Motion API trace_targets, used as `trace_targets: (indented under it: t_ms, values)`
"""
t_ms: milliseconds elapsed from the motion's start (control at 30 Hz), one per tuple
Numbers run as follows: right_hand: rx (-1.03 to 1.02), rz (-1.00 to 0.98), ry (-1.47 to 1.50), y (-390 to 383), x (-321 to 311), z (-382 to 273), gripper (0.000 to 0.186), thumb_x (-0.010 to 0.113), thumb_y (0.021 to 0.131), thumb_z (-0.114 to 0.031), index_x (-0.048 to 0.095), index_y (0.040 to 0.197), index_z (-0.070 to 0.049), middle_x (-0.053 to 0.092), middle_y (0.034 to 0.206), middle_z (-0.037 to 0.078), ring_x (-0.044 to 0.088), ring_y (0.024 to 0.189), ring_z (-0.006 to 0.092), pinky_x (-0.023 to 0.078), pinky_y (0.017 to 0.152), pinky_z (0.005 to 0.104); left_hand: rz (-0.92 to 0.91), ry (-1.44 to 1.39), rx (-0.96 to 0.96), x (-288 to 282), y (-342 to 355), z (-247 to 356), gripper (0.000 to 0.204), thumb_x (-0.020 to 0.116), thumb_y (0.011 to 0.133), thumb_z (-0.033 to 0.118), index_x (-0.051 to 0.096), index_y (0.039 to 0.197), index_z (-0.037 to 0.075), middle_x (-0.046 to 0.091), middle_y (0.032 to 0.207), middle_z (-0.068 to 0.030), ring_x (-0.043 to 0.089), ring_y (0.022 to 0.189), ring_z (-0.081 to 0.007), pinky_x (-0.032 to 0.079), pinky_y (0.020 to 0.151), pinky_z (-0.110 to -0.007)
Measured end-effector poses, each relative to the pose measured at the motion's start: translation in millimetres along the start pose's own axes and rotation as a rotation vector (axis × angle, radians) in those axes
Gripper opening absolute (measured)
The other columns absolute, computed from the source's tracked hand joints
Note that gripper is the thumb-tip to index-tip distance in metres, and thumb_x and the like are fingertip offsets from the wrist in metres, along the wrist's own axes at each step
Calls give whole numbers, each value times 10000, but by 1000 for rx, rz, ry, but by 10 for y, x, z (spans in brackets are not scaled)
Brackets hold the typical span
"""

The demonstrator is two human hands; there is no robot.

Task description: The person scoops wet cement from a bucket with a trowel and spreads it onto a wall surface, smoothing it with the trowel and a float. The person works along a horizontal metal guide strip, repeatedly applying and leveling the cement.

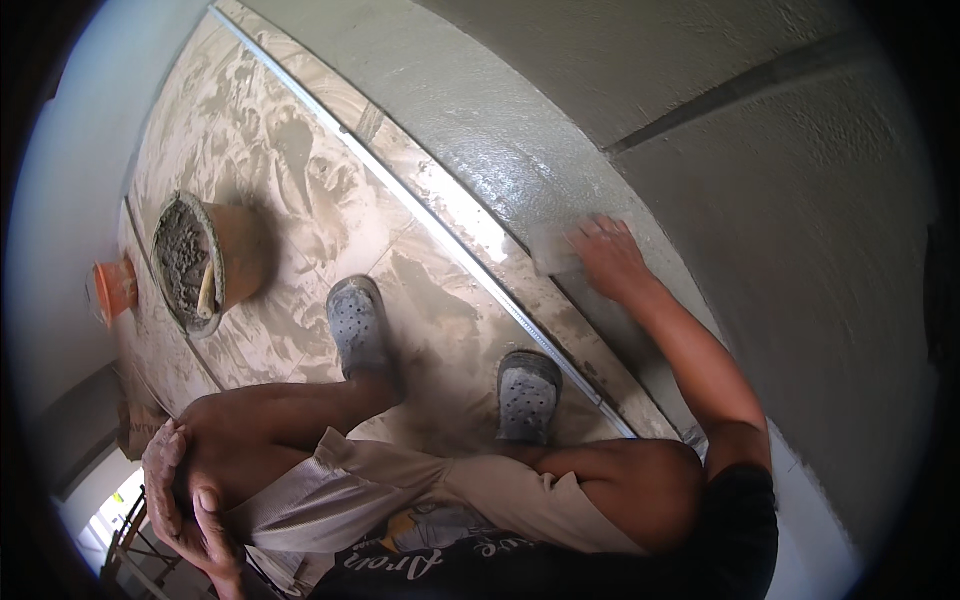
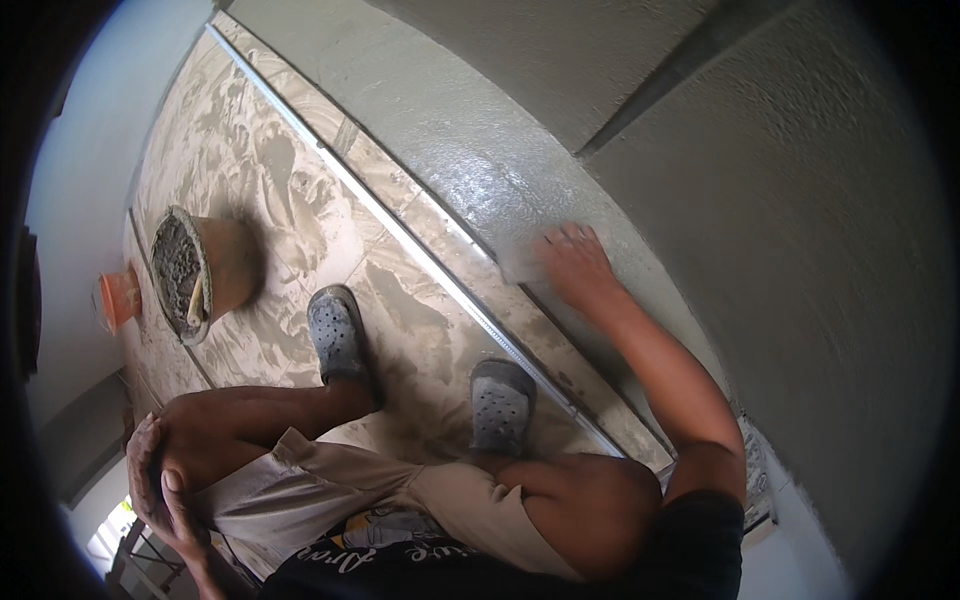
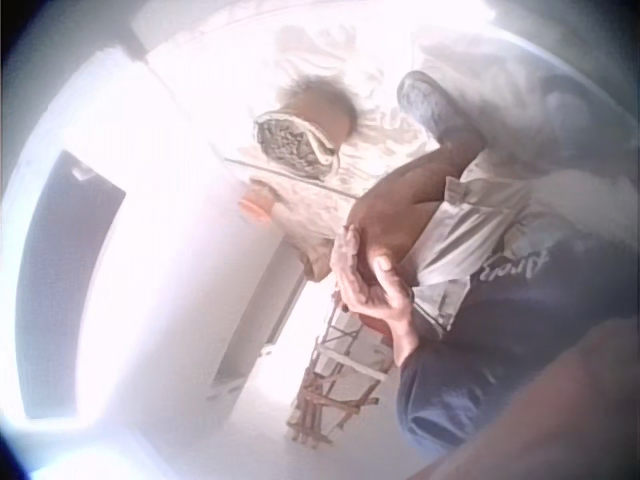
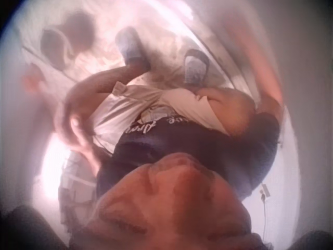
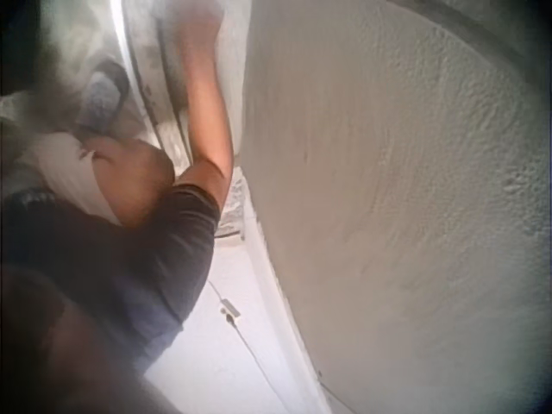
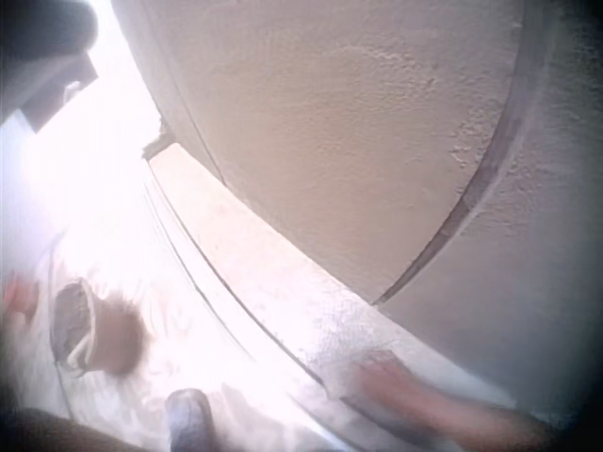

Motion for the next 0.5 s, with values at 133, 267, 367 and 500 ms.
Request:
trace_targets:
  t_ms: [133, 267, 367, 500]
  values:
    - [-9, 122, 16, 1193, -293, -395, 253, 498, 915, -59, 638, 1126, -63, 618, 1214, 148, 527, 1225, 330, 392, 1043, 469, 39, 52, -103, -166, -224, -123, 541, 593, 925, 386, 611, 1189, -85, 629, 1190, -258, 575, 1178, -386, 388, 1068, -479]
    - [-31, -25, -86, 2169, -482, -540, 266, 509, 933, -75, 669, 1143, -102, 663, 1211, 133, 546, 1241, 332, 410, 1045, 485, 36, 163, -167, -276, -456, -242, 549, 550, 967, 397, 611, 1221, -85, 629, 1231, -239, 573, 1201, -356, 381, 1082, -456]
    - [-74, 61, -96, 2632, -702, -671, 287, 522, 918, -70, 683, 1152, -112, 669, 1224, 137, 547, 1258, 336, 411, 1053, 509, 68, 144, -243, -322, -633, -272, 558, 550, 966, 407, 610, 1224, -84, 628, 1235, -242, 570, 1205, -357, 377, 1085, -458]
    - [-102, 60, -204, 2970, -728, -757, 298, 497, 932, -109, 690, 1159, -111, 665, 1238, 133, 551, 1251, 321, 395, 1067, 503, 150, 255, -216, -267, -481, 67, 530, 524, 1008, 427, 682, 1141, -62, 697, 1087, -231, 663, 1021, -325, 518, 907, -399]
Point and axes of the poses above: each hand's wrist, its own y-axis towards the middle knuckle, its own x-axis out of the palm, z = x × y, the point moved 8 cm from there along y, towards the middle knuckle
